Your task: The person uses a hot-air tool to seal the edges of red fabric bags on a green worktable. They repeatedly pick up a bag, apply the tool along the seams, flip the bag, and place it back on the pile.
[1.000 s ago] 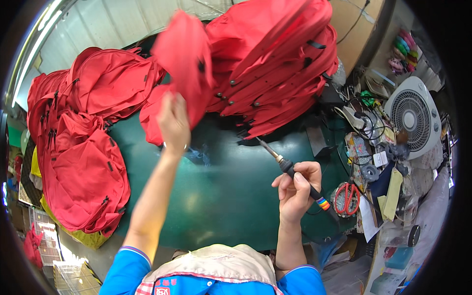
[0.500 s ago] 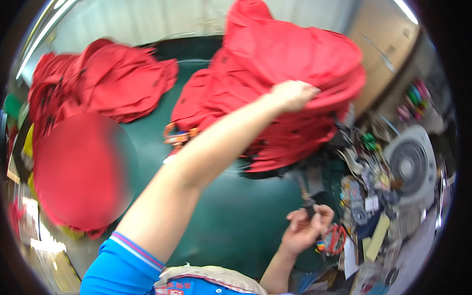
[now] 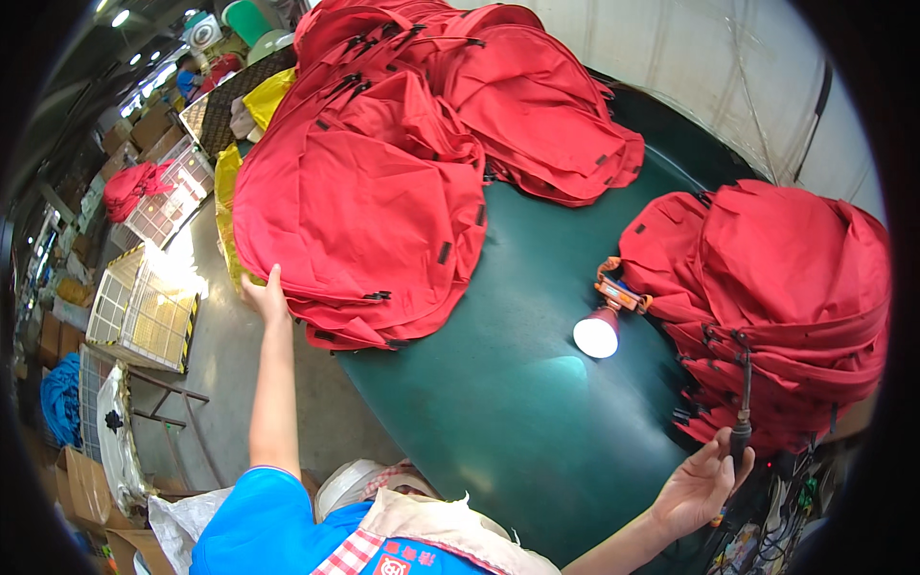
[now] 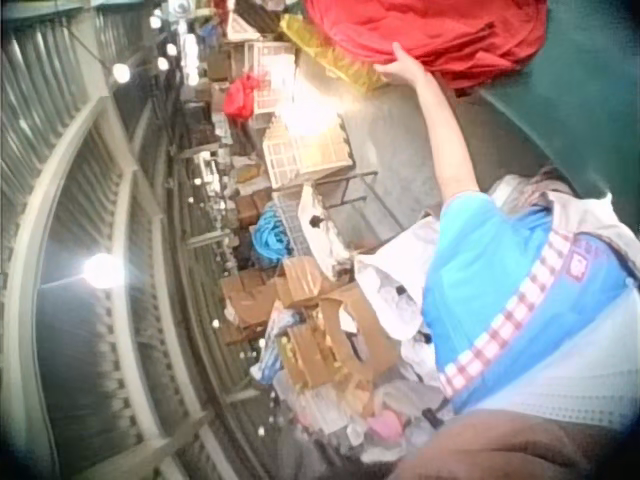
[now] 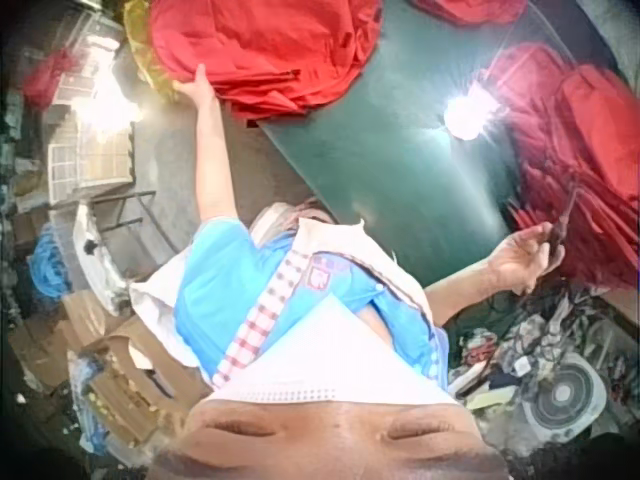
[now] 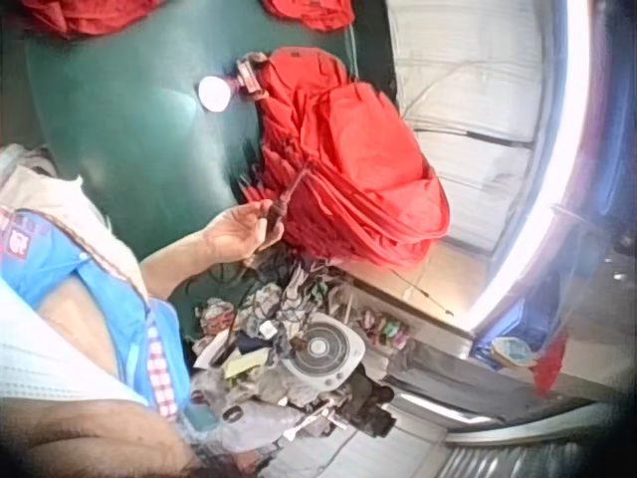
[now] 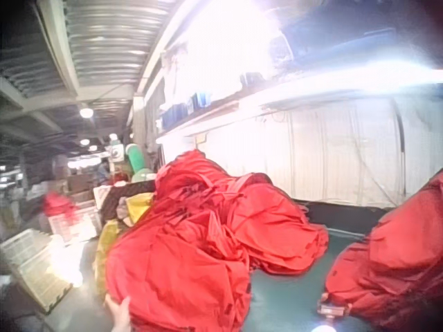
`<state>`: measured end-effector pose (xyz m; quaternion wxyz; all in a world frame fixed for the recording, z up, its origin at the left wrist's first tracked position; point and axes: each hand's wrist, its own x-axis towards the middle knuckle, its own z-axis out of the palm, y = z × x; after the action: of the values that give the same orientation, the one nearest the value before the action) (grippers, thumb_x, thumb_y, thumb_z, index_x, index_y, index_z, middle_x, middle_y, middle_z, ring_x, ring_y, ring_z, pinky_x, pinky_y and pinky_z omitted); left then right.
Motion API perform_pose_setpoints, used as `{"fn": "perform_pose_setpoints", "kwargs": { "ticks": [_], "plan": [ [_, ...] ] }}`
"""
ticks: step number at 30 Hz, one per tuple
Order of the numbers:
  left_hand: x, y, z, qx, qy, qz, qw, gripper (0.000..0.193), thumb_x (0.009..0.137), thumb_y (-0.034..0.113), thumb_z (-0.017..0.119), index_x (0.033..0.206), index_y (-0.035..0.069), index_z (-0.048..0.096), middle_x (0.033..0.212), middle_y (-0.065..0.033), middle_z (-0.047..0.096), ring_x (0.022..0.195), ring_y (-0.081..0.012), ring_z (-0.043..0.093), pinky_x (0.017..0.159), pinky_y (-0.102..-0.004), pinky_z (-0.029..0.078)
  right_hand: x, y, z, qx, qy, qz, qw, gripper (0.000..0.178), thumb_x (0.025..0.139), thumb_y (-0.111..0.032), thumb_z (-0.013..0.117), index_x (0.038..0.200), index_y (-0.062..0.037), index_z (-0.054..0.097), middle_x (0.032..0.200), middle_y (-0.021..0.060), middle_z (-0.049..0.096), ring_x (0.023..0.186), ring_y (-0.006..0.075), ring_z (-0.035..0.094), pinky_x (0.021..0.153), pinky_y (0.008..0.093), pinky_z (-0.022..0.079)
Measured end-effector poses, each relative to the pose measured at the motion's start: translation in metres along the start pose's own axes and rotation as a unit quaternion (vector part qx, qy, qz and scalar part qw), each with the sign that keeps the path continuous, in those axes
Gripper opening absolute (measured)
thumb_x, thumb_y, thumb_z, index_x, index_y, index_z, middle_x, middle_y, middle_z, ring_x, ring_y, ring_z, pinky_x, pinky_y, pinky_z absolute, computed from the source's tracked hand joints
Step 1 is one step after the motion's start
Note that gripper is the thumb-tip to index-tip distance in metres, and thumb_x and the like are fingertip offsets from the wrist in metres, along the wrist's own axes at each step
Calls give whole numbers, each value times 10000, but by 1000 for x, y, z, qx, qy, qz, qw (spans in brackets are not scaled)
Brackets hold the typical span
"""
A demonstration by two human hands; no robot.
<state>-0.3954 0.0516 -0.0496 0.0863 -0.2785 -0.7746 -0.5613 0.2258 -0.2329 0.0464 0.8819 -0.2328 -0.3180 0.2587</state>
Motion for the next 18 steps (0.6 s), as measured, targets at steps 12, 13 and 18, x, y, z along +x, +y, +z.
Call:
{"fn": "perform_pose_setpoints", "kwargs": {
  "ticks": [12, 13, 18],
  "plan": [
    [-97, 200, -61, -351, -133, 248, 893, 623, 778, -62, 614, 1382, -23, 464, 1285, -143, 468, 1202, -270, 479, 1077, -392, 365, -36, 117, 168, -233, -233, 16, 944, 515, 1105, -442, 396, 1300, 19, 514, 885, 208, 749, 746, 324, 757, 732, 439, 622],
    [-120, 222, -63, -396, -162, 233, 873, 591, 775, -69, 608, 1352, -18, 491, 1270, -156, 467, 1219, -298, 462, 1078, -418, 358, -37, 128, 195, -232, -272, -30, 933, 411, 1114, -355, 426, 1231, 13, 569, 898, 223, 754, 787, 292, 762, 784, 413, 602],
    [-206, 258, -89, -432, -260, 273, 819, 629, 853, 18, 683, 1438, -31, 458, 1326, -205, 458, 1201, -365, 484, 1060, -436, 396, -37, 171, 255, -159, -175, 19, 971, 324, 898, 29, 749, 1114, -19, 512, 1201, 197, 702, 1066, 219, 712, 895, 339, 576]
  ]
}}
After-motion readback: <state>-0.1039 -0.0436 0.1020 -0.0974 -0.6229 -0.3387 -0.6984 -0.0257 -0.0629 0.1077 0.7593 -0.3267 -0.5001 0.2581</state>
